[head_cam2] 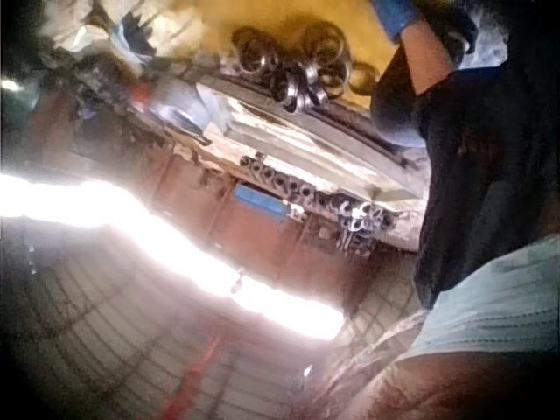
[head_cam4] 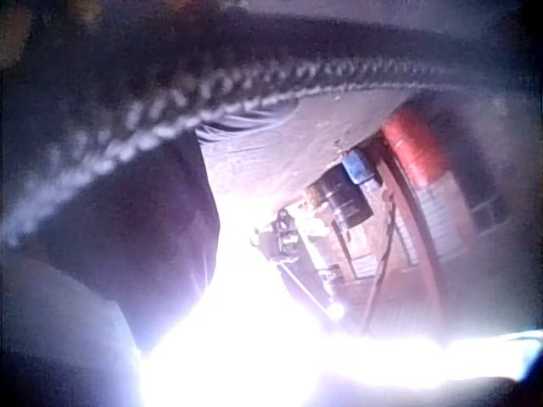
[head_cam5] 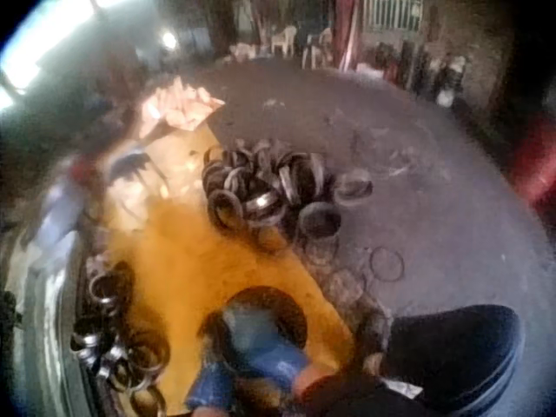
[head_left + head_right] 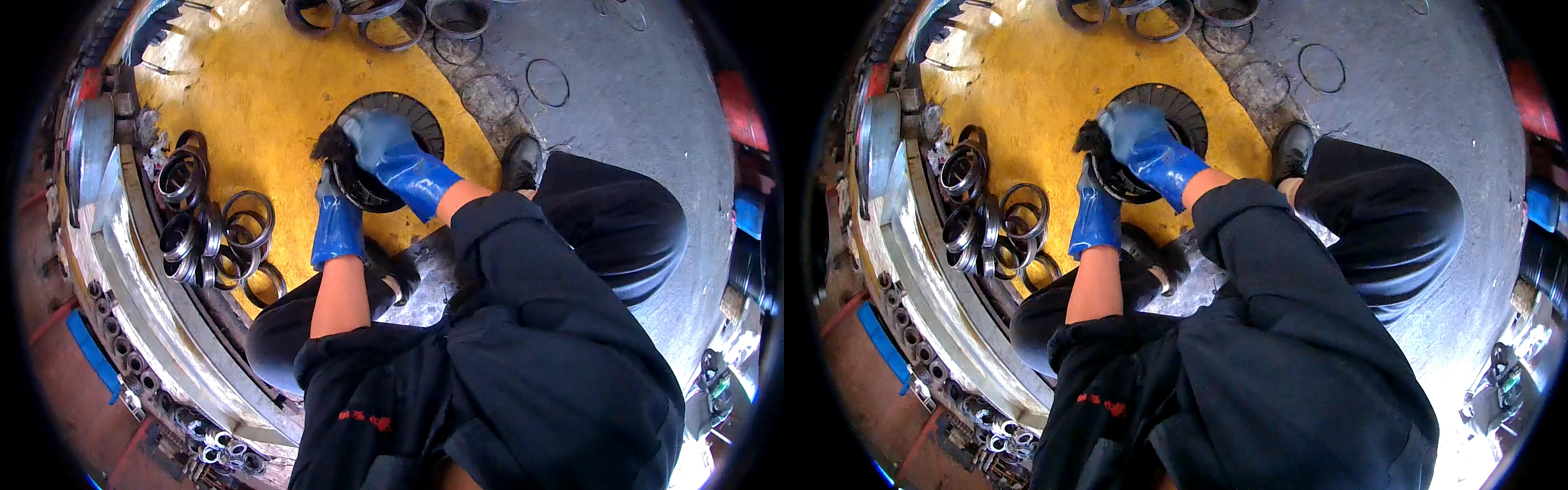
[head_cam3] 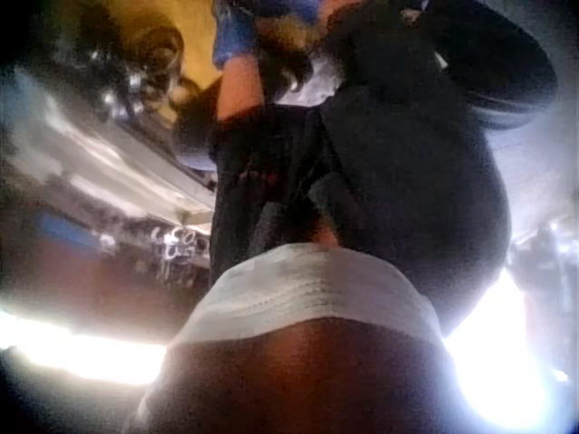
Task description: The person sits on the floor and repeatedly scrubs the inner and outer surfaces of metal rings using a dark abrasive pad. They handle the rings one at a time, rotating them to clean different areas, and place the cleaned rings into a pile on the floor.
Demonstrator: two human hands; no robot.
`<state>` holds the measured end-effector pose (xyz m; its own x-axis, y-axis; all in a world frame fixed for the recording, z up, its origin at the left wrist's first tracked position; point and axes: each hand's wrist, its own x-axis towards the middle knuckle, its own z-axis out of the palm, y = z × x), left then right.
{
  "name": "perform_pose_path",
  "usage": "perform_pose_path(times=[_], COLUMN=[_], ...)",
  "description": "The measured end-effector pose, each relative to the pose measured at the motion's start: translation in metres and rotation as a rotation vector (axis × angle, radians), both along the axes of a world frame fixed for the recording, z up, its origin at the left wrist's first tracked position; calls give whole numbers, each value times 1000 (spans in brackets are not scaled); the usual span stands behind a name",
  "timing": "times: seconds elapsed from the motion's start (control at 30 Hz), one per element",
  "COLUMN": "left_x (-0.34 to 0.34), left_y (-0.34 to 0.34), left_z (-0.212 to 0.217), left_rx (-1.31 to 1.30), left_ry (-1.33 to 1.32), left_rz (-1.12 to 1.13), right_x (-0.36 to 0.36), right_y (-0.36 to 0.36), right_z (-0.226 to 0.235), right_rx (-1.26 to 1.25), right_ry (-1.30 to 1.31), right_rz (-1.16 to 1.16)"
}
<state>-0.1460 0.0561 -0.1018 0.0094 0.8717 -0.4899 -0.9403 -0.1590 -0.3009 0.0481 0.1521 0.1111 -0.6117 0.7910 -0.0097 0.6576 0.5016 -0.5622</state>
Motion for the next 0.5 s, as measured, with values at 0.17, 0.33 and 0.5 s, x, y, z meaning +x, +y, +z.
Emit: perform_pose_path(times=[0.17,0.33,0.5], left_x=[65,76,78], left_y=[10,11,13], left_z=[89,135,141], left_rx=[-338,-533,-427], left_ry=[938,742,667], left_rz=[-412,-250,-216], right_x=[26,43,65], right_y=[20,9,-29], right_z=[-4,-52,-82], right_rx=[-104,-129,50], right_ry=[-291,-381,-552], right_rz=[-330,-489,-203])
